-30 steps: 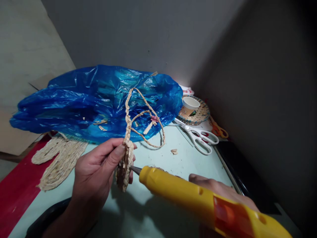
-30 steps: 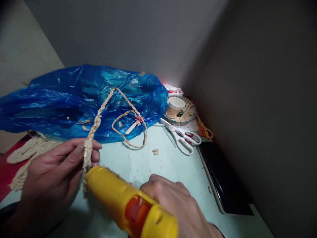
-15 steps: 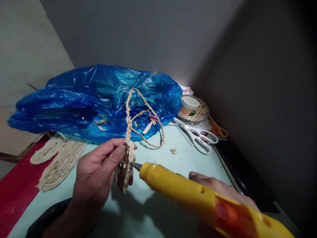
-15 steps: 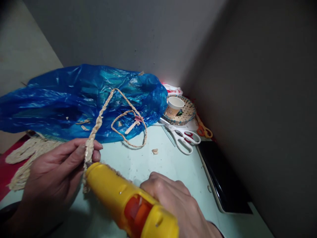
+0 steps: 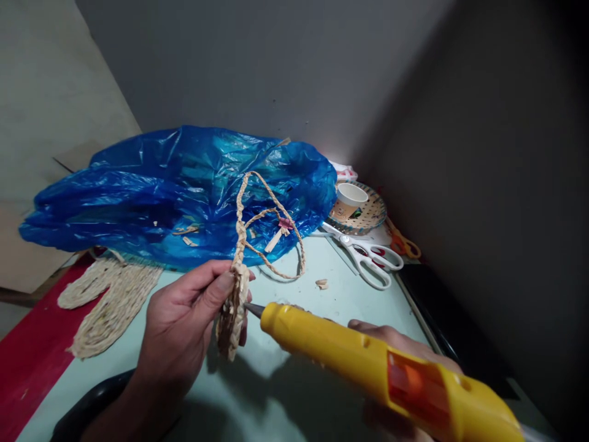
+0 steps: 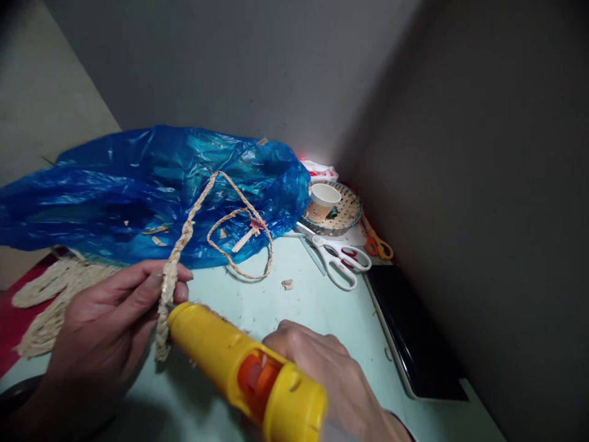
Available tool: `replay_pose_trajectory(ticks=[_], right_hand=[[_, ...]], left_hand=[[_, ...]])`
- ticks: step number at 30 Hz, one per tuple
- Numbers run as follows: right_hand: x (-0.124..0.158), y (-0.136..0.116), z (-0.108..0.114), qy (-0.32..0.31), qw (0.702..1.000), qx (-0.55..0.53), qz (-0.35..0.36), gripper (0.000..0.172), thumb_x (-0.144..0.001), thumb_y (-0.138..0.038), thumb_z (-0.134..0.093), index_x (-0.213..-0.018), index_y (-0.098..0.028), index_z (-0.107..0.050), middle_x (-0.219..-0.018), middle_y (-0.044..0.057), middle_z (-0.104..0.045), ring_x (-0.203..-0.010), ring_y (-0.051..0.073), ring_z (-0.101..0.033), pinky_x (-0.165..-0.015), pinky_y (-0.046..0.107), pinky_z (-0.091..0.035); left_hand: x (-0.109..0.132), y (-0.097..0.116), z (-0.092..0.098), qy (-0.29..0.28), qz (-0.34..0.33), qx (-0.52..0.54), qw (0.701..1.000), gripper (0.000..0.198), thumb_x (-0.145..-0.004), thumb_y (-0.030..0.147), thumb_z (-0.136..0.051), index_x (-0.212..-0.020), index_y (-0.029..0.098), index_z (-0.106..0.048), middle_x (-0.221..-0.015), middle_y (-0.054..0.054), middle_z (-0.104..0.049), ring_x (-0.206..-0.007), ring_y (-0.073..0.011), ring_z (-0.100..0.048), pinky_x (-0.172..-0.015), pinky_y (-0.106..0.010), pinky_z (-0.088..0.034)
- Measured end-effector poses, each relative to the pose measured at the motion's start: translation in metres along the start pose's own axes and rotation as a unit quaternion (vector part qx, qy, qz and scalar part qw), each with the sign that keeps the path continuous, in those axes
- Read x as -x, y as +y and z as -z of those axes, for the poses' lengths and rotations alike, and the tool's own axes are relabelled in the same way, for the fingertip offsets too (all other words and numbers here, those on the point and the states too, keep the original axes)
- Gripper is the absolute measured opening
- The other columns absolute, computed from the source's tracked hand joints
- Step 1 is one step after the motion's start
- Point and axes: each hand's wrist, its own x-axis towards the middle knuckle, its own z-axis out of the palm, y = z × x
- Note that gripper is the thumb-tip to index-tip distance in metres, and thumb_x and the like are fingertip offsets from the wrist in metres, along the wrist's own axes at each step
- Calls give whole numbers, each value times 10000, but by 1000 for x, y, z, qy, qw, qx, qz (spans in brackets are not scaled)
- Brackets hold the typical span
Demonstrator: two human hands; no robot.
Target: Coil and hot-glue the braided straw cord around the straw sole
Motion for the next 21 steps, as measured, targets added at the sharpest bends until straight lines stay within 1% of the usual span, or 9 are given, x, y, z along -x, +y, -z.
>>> replay_pose_trajectory(ticks=[4,7,8,10,13,15,18,19,21], right_hand=[[10,0,3,-15,996,-65,-54,247,-847,-511,-681,-1005,-322,-697,-651,12,-665,-461,192,-597,-394,285,-479],[10,-7,15,-40,982,-98,-159,192,-910,-453,-636,-966,-292,-725,-697,29,-681,-550,182,-603,-428,250,-464],[7,-8,18,-56,969,-119,-208,228,-943,-453,-591,-929,-272,-729,-709,33,-683,-576,170,-597,-443,233,-456],[-4,-6,21,-116,929,-192,-296,390,-988,-500,-489,-845,-212,-709,-700,35,-665,-565,129,-537,-450,201,-419],[-21,6,14,-221,850,-303,-369,594,-940,-645,-398,-713,-145,-625,-606,15,-589,-399,54,-366,-362,179,-290],[-25,17,7,-258,831,-308,-386,623,-897,-676,-402,-623,-146,-581,-562,23,-589,-334,42,-332,-322,181,-265],[-17,23,4,-293,820,-278,-406,619,-901,-682,-424,-650,-145,-605,-583,48,-633,-355,82,-433,-354,204,-366],[-13,22,6,-291,829,-252,-405,611,-907,-682,-443,-678,-145,-623,-610,48,-637,-403,98,-476,-402,215,-396],[-8,14,14,-267,880,-118,-375,593,-914,-679,-481,-697,-153,-650,-656,48,-623,-523,133,-525,-504,243,-392]], left_hand=[[-2,-2,1,23,-3,19,1000,124,-854,334,-690,-821,238,-761,-625,38,-680,-494,-83,-625,-464,-120,-511],[-7,-10,5,38,-1,25,999,164,-826,396,-715,-863,241,-754,-640,38,-684,-487,-96,-615,-459,-151,-522],[-9,-12,6,47,-7,17,999,180,-815,408,-722,-883,244,-750,-637,39,-682,-482,-105,-612,-450,-168,-525],[-14,-17,10,65,-30,-4,997,218,-817,440,-708,-925,254,-746,-606,49,-655,-491,-129,-612,-451,-204,-536],[-20,-19,15,83,-77,-51,992,216,-807,431,-717,-902,244,-770,-642,33,-675,-529,-146,-616,-474,-227,-537],[-21,-17,17,92,-120,-90,984,178,-805,400,-719,-876,257,-796,-797,5,-753,-688,-167,-672,-625,-243,-567],[-17,-14,17,75,-173,-137,972,134,-800,353,-709,-844,298,-823,-927,1,-798,-913,-200,-696,-843,-270,-538],[-15,-13,16,62,-184,-147,970,136,-800,347,-703,-841,307,-827,-913,4,-803,-916,-205,-700,-852,-278,-535],[-10,-13,15,39,-204,-164,964,150,-808,345,-689,-849,315,-830,-885,6,-810,-886,-209,-710,-826,-284,-545]])
